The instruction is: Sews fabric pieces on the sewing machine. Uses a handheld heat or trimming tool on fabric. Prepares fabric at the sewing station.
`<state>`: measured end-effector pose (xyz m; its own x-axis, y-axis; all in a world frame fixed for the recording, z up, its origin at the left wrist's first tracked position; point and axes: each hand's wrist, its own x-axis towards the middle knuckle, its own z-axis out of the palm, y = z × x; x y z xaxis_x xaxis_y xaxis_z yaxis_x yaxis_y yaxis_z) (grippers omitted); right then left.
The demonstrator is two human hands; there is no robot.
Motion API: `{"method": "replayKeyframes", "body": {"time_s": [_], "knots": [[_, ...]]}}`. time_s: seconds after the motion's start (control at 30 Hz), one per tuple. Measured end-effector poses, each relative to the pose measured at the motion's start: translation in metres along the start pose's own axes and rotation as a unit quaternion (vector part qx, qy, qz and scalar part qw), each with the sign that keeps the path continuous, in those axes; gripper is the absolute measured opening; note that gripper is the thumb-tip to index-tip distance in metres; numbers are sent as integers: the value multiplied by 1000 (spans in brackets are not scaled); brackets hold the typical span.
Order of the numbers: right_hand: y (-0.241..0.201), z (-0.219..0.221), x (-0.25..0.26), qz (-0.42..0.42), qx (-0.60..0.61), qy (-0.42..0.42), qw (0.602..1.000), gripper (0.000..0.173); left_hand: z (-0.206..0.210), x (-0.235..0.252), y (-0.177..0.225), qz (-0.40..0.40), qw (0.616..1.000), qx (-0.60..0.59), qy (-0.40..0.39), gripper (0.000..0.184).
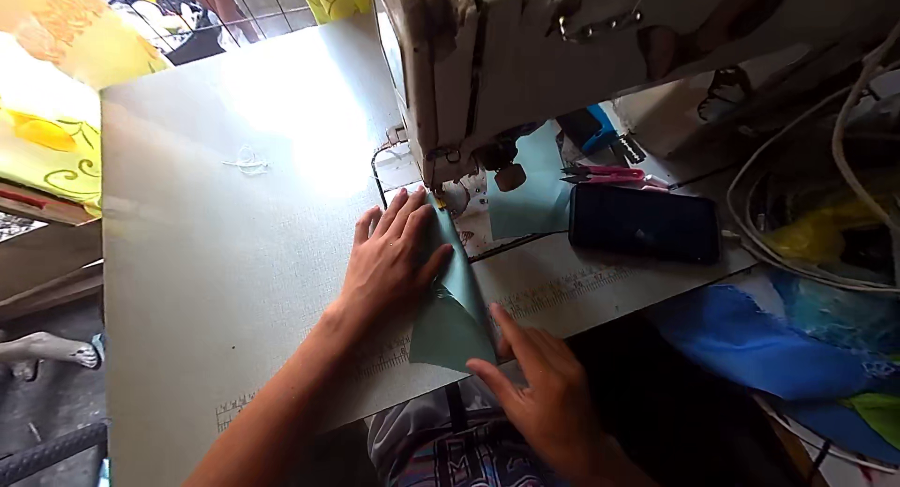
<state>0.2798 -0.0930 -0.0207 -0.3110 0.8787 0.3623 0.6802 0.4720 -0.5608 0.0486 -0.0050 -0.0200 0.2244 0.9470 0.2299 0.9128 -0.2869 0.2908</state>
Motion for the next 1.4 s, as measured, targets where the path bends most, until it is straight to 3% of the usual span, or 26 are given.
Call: {"method": "replayKeyframes", "body": {"time_s": [0.1, 0.2, 0.33, 0.63, 0.87, 1.1, 1.27, 1.4], "knots": [[-2, 9, -4, -6, -23, 45, 999, 35, -5, -2, 7, 37, 999, 11, 32, 50], [0, 8, -5, -21, -52, 52, 997, 27, -9, -10, 20, 60, 997, -18, 39, 44], [-3, 6, -6, -59, -87, 44, 994, 25, -11, -24, 36, 7, 998, -58, -18, 62], [4, 7, -12, -51, -76, 45, 995, 33, 5, -37, 36, -6, 999, 2, -44, 66], [4, 4, -25, -65, -30, 53, 996, 22, 2, -40, 37, -14, 997, 24, -68, 66], [8, -2, -32, -96, -44, 11, 994, 23, 0, -45, 39, -17, 997, 28, -68, 76], [25, -22, 2, -130, 22, -89, 987, 39, 2, -45, 36, -20, 998, 30, -52, 83], [47, -13, 41, -192, -15, -83, 978, 39, 6, -46, 35, -17, 998, 45, -44, 83]]}}
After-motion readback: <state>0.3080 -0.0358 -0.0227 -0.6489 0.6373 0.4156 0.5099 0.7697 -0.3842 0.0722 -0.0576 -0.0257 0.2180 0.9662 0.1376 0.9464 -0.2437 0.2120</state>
